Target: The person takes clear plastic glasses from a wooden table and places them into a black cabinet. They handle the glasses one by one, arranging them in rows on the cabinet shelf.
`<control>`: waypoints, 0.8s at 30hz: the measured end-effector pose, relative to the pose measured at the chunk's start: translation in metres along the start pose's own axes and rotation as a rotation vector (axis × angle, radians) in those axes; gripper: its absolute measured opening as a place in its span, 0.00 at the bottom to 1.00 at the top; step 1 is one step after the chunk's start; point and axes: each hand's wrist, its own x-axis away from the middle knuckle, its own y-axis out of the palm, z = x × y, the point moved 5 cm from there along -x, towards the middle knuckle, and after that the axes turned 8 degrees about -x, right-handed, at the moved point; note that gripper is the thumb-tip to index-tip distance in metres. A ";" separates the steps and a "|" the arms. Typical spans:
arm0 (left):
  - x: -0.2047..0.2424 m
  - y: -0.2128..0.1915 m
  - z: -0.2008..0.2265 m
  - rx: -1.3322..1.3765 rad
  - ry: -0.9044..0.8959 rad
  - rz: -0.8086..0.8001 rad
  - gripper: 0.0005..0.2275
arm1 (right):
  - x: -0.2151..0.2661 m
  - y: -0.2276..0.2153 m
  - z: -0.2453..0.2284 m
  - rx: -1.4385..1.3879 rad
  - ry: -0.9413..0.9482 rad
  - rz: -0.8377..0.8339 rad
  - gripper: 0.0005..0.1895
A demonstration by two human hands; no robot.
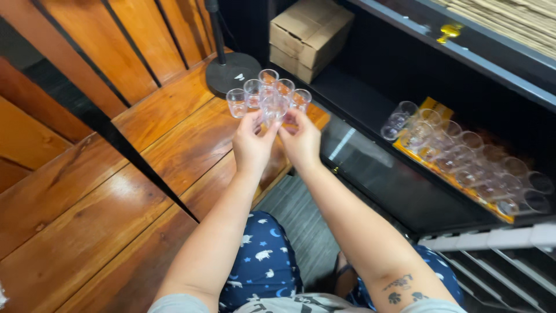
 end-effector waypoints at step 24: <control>0.133 0.215 0.335 0.363 0.446 -0.522 0.14 | -0.016 -0.378 -0.257 0.438 -0.437 0.398 0.16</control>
